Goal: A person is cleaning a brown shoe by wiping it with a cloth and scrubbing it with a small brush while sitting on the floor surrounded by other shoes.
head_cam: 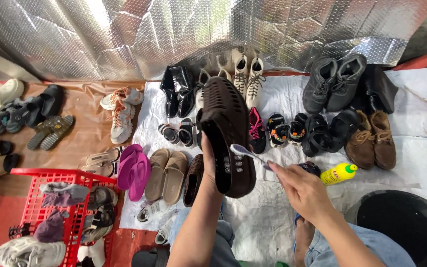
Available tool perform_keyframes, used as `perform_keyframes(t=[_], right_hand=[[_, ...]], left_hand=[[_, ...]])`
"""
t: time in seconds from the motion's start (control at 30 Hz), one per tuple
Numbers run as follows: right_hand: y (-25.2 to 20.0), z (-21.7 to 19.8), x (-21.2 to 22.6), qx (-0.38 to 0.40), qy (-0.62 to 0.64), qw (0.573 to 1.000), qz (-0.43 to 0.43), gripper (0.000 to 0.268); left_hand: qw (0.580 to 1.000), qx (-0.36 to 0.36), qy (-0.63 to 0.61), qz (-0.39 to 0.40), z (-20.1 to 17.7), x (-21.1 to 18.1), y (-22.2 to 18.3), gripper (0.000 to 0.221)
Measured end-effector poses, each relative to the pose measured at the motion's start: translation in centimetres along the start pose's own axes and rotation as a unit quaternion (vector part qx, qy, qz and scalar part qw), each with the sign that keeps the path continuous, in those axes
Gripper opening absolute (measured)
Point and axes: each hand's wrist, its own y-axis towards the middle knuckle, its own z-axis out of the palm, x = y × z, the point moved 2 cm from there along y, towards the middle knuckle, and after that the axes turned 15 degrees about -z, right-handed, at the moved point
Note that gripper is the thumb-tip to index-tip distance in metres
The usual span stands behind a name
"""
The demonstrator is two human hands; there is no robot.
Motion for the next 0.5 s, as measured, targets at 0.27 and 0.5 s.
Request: perform_keyframes(t=[0.27,0.5], right_hand=[[0.5,-0.3,-0.3,-0.066,0.025,0.997,0.014,0.065],[-1.3,-0.2,2.6,0.008,0.071,0.995,-0.064,0.071]], left_hand=[[0.998,0.031,0.010,-0.045,-0.9,-1.3,-0.7,0.089],[0.997,0.047,0.007,-0.062,-1.8,-0.9,-2.0,0.094]])
